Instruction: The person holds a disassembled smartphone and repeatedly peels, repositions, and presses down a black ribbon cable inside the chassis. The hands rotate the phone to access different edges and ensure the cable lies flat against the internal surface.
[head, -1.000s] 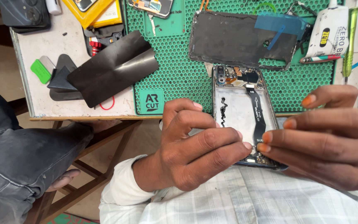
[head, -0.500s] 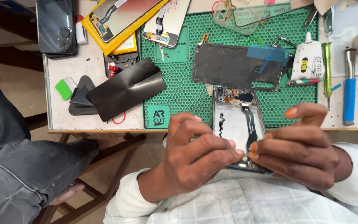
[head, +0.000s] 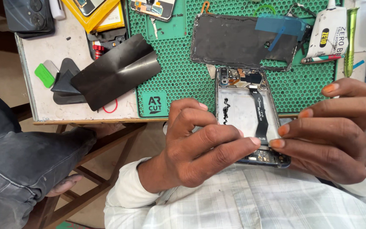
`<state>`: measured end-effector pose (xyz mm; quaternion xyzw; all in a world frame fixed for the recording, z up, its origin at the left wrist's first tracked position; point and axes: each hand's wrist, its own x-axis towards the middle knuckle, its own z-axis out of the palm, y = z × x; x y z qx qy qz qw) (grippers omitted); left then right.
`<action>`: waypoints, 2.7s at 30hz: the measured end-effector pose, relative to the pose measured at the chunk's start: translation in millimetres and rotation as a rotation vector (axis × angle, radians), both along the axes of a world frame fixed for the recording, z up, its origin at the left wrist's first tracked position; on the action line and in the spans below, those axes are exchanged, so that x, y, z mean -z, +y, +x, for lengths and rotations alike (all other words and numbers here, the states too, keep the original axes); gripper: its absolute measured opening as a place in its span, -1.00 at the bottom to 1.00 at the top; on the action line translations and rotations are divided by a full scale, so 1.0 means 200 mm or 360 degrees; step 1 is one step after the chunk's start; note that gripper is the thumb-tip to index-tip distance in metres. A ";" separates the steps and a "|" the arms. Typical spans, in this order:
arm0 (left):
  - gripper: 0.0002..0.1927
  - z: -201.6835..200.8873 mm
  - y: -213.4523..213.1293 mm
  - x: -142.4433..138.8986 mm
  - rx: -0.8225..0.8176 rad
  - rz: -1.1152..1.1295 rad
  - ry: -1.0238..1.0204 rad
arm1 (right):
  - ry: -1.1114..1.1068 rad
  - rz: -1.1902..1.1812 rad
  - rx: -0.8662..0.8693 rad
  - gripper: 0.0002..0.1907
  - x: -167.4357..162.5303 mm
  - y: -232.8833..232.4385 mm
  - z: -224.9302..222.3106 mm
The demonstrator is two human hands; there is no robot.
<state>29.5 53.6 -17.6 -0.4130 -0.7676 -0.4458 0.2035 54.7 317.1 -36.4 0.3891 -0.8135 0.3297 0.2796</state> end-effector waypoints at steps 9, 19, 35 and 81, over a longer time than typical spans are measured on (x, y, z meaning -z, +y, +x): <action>-0.84 -0.01 0.03 0.04 0.0077 0.0058 0.0048 | -0.0020 0.0071 -0.0085 -0.87 -0.03 -0.01 -0.01; -0.87 -0.07 0.03 0.00 0.0112 -0.0002 0.0168 | -0.0205 -0.0182 -0.0218 -0.69 -0.03 -0.06 -0.09; -0.88 -0.11 0.05 -0.04 0.0010 -0.0026 0.0408 | -0.0140 -0.0200 -0.0402 -0.76 -0.02 -0.04 -0.10; -0.73 -0.22 0.07 0.00 0.0595 0.0203 -0.0045 | -0.0394 -0.0450 -0.0107 -0.36 -0.10 -0.14 -0.09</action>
